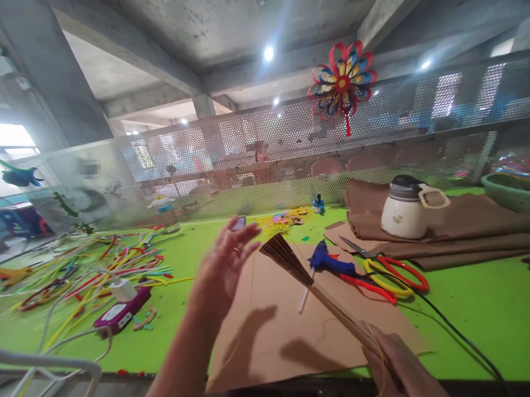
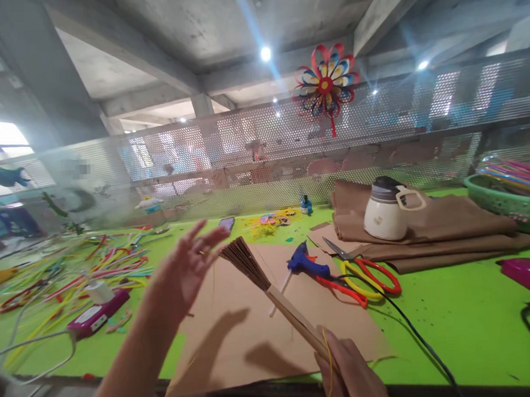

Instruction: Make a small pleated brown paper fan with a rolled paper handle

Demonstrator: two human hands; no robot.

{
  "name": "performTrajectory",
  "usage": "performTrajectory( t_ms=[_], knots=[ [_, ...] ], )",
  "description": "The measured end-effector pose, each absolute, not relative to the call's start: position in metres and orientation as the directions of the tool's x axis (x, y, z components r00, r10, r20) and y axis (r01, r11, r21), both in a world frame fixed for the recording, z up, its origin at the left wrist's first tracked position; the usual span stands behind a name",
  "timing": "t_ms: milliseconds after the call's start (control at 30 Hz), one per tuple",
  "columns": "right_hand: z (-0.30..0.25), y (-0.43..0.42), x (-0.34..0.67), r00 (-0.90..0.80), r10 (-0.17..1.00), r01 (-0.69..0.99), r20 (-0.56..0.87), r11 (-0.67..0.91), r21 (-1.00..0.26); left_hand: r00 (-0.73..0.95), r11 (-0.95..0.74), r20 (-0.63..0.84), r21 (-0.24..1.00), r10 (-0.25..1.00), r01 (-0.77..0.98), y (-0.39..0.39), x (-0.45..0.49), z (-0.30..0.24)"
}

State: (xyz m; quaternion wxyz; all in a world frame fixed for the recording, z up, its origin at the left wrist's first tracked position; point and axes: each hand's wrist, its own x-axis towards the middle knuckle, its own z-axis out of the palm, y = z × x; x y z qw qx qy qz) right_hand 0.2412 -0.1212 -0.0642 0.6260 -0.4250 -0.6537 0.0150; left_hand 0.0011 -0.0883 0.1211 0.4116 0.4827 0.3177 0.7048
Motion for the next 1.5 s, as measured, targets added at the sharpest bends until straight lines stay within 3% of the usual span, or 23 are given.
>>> performTrajectory(
  t_ms=[100,167,267,433,667,967,1167,1233,1300,1367,1433,1500],
  knots=[
    [-0.064,-0.112,0.226,0.199,0.562,0.530,0.803,0.628,-0.571,0.013,-0.285,0.317,0.871,0.948,-0.399,-0.088,0.030,0.100],
    [-0.062,-0.106,0.216,0.187,0.559,0.503,0.808,0.651,-0.568,0.059,-0.246,0.303,0.859,0.951,-0.449,-0.092,0.054,0.091],
    [-0.054,-0.097,0.204,0.113,0.562,0.442,0.819,0.710,-0.548,-0.029,-0.216,0.236,0.828,0.971,-0.517,-0.095,0.081,0.083],
    [-0.039,-0.091,0.187,0.141,0.549,0.422,0.824,0.720,-0.551,-0.174,-0.231,0.160,0.809,0.972,-0.541,-0.094,0.102,0.072],
    [-0.030,-0.093,0.179,0.051,0.560,0.410,0.827,0.744,-0.528,-0.373,-0.230,0.072,0.888,0.925,-0.398,-0.100,0.120,0.053],
    [-0.005,-0.102,0.209,-0.255,0.590,0.383,0.766,0.789,-0.480,-0.216,-0.169,0.077,0.878,0.973,-0.448,-0.098,0.097,0.054],
    [0.029,-0.100,0.244,-0.121,0.551,0.440,0.825,0.775,-0.453,-0.206,-0.202,0.124,0.885,0.971,-0.419,-0.091,0.082,0.055],
    [0.048,-0.089,0.248,-0.163,0.651,0.387,0.742,0.734,-0.558,-0.182,-0.170,0.102,0.898,0.978,-0.406,-0.092,0.082,0.056],
    [0.063,-0.073,0.254,-0.449,0.753,0.260,0.480,0.625,-0.736,-0.173,-0.155,0.093,0.909,0.981,-0.386,-0.094,0.081,0.058],
    [0.069,-0.052,0.268,-0.704,0.676,0.175,0.217,0.461,-0.870,-0.189,-0.168,0.105,0.917,0.976,-0.361,-0.095,0.078,0.060],
    [0.069,-0.032,0.289,-0.636,0.749,0.267,0.186,0.440,-0.857,-0.227,-0.195,0.128,0.933,0.966,-0.304,-0.095,0.072,0.062],
    [0.067,-0.019,0.309,-0.359,0.836,0.542,0.415,0.548,-0.637,-0.276,-0.221,0.167,0.959,0.947,-0.177,-0.092,0.065,0.062]
  ],
)
